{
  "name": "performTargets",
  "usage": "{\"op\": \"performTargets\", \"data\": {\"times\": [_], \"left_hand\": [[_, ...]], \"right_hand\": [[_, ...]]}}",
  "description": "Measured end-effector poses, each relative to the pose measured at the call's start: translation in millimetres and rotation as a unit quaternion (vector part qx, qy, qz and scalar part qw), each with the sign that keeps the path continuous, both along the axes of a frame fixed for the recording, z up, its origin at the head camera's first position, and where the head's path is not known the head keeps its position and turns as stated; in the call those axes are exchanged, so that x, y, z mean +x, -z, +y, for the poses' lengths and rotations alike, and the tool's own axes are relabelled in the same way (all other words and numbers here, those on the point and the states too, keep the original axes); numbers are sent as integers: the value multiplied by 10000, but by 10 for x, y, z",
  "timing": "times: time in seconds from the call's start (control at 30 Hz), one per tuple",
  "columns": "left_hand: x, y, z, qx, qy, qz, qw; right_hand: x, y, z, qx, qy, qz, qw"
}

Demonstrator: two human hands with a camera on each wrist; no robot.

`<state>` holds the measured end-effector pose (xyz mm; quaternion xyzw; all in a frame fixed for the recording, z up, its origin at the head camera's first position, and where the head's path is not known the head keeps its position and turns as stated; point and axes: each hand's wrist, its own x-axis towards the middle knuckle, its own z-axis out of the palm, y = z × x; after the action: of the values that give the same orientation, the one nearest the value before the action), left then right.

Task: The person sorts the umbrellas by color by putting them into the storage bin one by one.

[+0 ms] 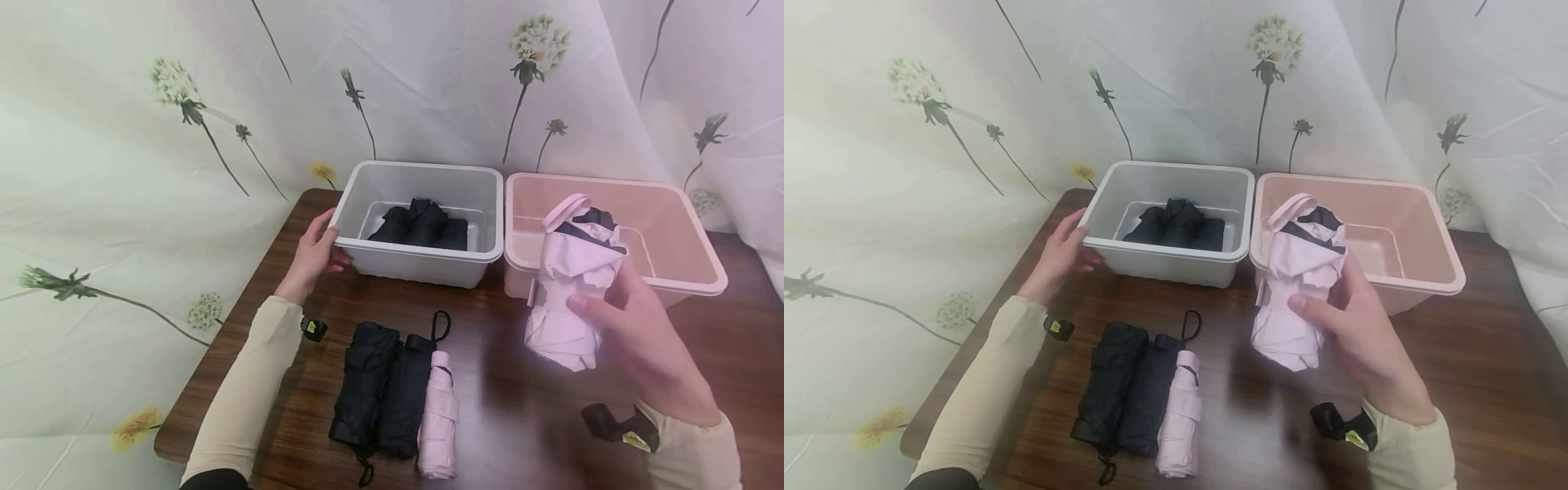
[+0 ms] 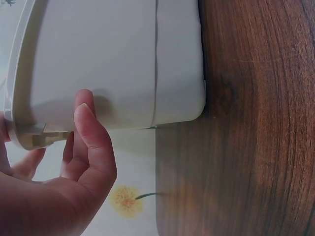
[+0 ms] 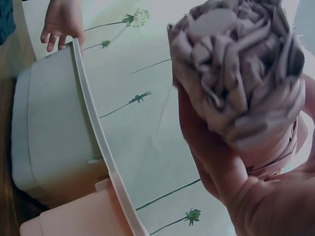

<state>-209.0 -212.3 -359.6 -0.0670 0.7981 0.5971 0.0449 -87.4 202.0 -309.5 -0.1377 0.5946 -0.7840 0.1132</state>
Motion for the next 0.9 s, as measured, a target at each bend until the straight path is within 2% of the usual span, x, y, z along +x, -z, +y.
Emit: {"op": "performTargets", "data": {"times": [0.2, 0.53, 0.67, 0.9], "left_hand": [[-16, 14, -7, 21, 51, -7, 10000], [-150, 225, -99, 22, -41, 43, 10000], [-168, 261, -112, 17, -57, 105, 9999], [-168, 261, -112, 35, -34, 137, 9999]], "right_hand": [[-83, -27, 52, -687, -118, 372, 9969], [-213, -98, 157, -1156, 892, 388, 9885], [-283, -125, 202, -1288, 1234, 364, 9833], [-415, -137, 238, -1482, 1307, 335, 9797]]}}
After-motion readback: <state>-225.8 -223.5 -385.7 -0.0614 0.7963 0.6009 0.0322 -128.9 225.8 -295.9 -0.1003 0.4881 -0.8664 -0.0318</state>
